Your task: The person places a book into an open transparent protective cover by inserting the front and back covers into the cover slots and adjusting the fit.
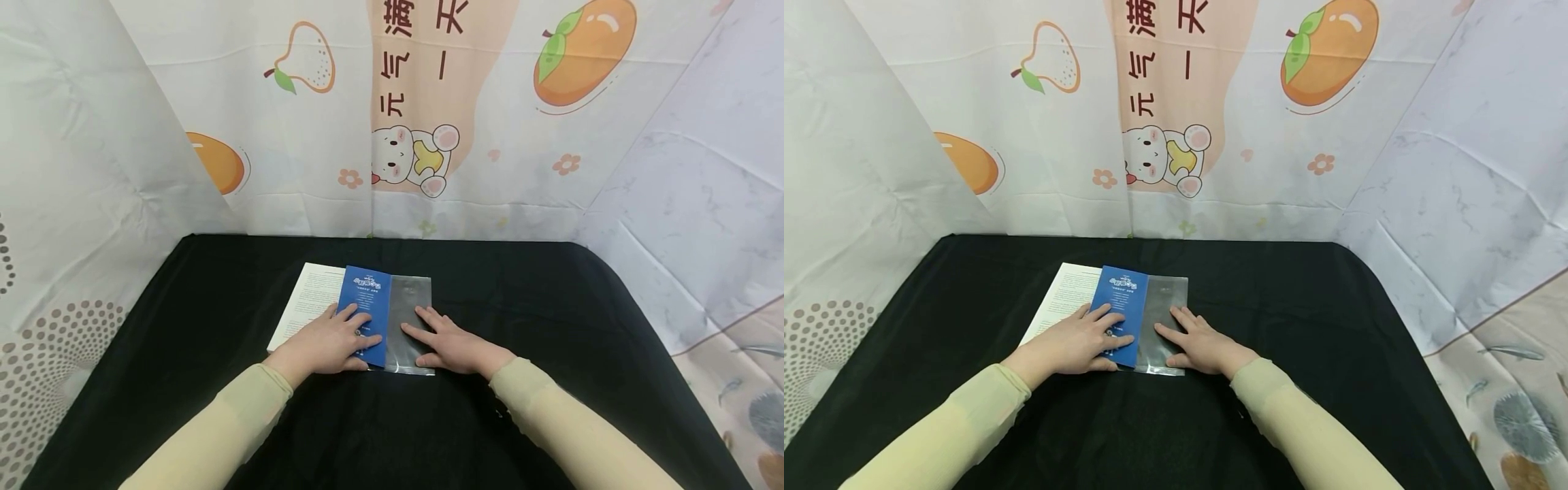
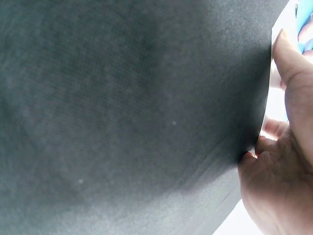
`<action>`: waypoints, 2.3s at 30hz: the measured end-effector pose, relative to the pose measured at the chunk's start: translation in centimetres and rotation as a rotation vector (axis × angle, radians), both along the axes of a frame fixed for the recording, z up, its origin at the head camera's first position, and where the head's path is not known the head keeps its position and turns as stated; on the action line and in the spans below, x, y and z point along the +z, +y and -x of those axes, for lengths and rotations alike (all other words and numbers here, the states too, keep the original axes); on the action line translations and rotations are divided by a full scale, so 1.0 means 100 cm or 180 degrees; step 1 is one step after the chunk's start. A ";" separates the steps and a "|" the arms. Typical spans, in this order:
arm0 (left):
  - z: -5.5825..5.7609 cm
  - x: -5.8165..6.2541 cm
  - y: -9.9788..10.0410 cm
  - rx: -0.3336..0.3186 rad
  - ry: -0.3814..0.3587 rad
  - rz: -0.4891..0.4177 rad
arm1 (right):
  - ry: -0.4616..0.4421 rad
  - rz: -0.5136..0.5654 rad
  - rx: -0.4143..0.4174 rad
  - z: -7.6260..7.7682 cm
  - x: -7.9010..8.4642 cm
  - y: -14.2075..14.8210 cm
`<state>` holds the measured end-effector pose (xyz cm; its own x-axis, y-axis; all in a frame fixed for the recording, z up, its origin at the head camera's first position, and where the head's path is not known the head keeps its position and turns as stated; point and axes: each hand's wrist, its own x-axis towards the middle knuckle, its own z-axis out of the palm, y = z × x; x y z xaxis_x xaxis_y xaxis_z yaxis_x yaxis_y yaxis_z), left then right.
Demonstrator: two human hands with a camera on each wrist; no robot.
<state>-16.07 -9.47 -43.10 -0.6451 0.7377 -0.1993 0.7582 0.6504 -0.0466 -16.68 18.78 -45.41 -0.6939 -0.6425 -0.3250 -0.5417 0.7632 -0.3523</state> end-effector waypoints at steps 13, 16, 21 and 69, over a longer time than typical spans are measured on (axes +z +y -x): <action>0.000 -0.012 -0.002 0.0209 0.0264 -0.0107 | 0.0003 -0.0009 -0.0036 0.000 0.000 0.001; 0.001 -0.013 -0.001 0.0256 0.0221 -0.0163 | -0.0018 -0.0006 -0.0043 0.001 0.000 0.001; 0.001 -0.014 -0.001 0.0375 0.0115 -0.0143 | -0.0003 0.0031 0.0011 0.001 -0.001 0.001; 0.000 -0.016 0.004 0.0376 0.0160 -0.0169 | -0.0029 0.0122 0.0029 0.000 -0.001 0.001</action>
<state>-16.12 -9.11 -44.73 -0.7363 0.6646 -0.1272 0.6737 0.7376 -0.0459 -16.71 18.93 -45.46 -0.6851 -0.6609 -0.3063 -0.5451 0.7441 -0.3862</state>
